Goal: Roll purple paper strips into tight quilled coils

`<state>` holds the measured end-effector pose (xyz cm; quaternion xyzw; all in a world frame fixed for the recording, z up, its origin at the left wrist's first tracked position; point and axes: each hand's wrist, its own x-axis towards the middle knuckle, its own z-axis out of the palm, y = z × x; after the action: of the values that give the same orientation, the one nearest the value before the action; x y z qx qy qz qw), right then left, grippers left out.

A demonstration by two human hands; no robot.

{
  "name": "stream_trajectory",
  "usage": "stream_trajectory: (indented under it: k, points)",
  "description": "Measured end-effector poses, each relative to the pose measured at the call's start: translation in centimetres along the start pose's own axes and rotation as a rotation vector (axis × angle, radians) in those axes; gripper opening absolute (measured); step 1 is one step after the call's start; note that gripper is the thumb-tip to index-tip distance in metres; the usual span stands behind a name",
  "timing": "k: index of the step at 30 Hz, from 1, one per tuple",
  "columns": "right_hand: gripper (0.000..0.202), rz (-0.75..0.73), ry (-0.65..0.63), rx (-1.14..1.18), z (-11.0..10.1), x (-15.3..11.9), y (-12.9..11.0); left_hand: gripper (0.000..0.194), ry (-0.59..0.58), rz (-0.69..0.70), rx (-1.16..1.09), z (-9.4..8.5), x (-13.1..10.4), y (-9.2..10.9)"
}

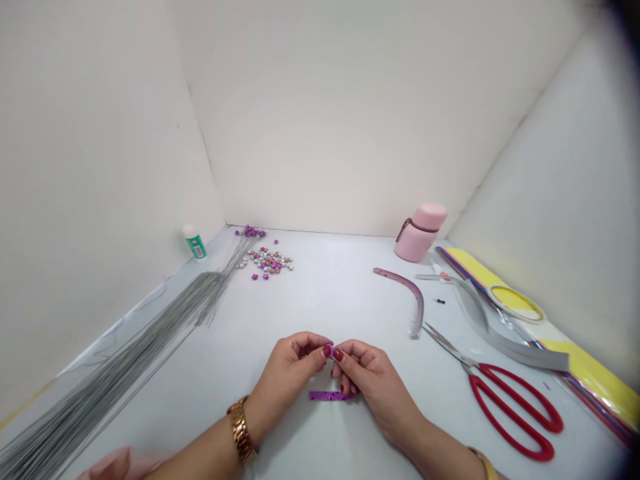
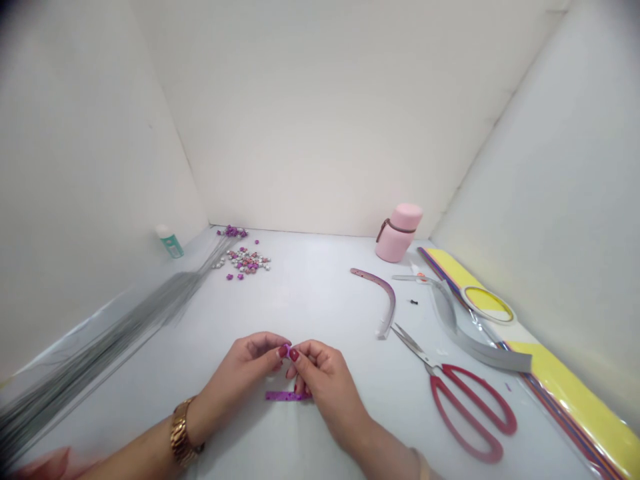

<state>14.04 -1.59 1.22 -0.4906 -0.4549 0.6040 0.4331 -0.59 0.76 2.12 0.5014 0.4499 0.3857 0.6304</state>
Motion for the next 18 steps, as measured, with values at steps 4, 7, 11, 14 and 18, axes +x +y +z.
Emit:
stream_trajectory:
  k: [4,7,11,14,18]
  points:
    - [0.026,0.009,-0.022,-0.013,-0.09,0.04,0.07,0.016,0.009,-0.069,-0.109,-0.09,-0.02,-0.09]
    - [0.023,0.017,-0.016,-0.012,-0.12,0.0,0.04,0.016,-0.012,-0.089,-0.183,-0.12,-0.04,-0.27]
    - [0.02,0.003,0.001,-0.051,-0.1,-0.08,-0.11,0.015,0.033,-0.074,-0.084,-0.06,-0.07,-0.19]
    - [0.019,-0.013,0.024,-0.108,-0.01,-0.16,-0.25,0.014,0.071,-0.029,0.056,0.08,-0.23,-0.01]
    - [0.021,-0.029,0.06,-0.155,0.13,-0.24,-0.32,0.015,0.098,0.084,0.197,0.26,-0.57,0.04]
